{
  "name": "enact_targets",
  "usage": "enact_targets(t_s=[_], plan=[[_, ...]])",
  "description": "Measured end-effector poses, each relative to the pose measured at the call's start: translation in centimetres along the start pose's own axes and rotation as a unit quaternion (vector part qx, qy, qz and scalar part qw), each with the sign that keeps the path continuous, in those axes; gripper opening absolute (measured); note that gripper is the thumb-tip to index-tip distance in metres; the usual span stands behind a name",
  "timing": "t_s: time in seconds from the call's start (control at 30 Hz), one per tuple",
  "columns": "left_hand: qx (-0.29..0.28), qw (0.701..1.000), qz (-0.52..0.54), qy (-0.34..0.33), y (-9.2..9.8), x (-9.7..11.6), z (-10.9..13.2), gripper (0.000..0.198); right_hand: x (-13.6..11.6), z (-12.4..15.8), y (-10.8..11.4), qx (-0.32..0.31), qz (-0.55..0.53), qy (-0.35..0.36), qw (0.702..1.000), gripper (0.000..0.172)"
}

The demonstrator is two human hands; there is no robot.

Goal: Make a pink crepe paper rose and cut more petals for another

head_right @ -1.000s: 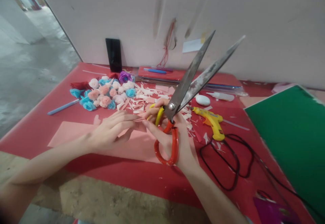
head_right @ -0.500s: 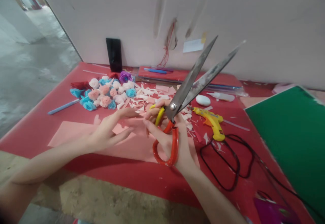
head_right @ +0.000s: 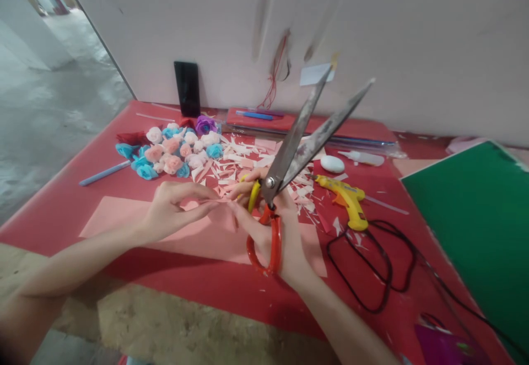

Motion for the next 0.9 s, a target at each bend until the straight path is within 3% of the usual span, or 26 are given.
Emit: enact_targets(t_s=[0.33, 0.53, 0.67, 0.9], plan=[[-0.059, 0.996, 0.033, 0.059, -0.3, -0.5, -0.2, 0.007, 1.2, -0.1, 0.6, -0.018, 0.045, -0.037, 0.998, 0.031], [-0.054, 0.991, 0.065, 0.099, -0.8, -1.3, -0.2, 0.009, 1.8, 0.0, 0.9, -0.013, 0.016, -0.089, 0.996, 0.029], [-0.057, 0.993, 0.074, 0.072, -0.7, -1.1, -0.2, 0.007, 2.8, -0.1, 1.0, -0.008, -0.052, -0.125, 0.991, 0.028], [-0.121, 0.988, 0.071, 0.065, -1.1, -0.9, 0.0, 0.014, 3.4, -0.3, 1.6, 0.028, -0.097, -0.143, 0.984, 0.010]])
Point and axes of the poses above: each hand's wrist, its own z-axis away from the middle knuckle, its own y-axis out of the back of the hand, x = y × z, the point moved 4 cm from there along -z, towards the middle knuckle, and after that the axes turned 5 degrees about -z, right-handed, at the moved point
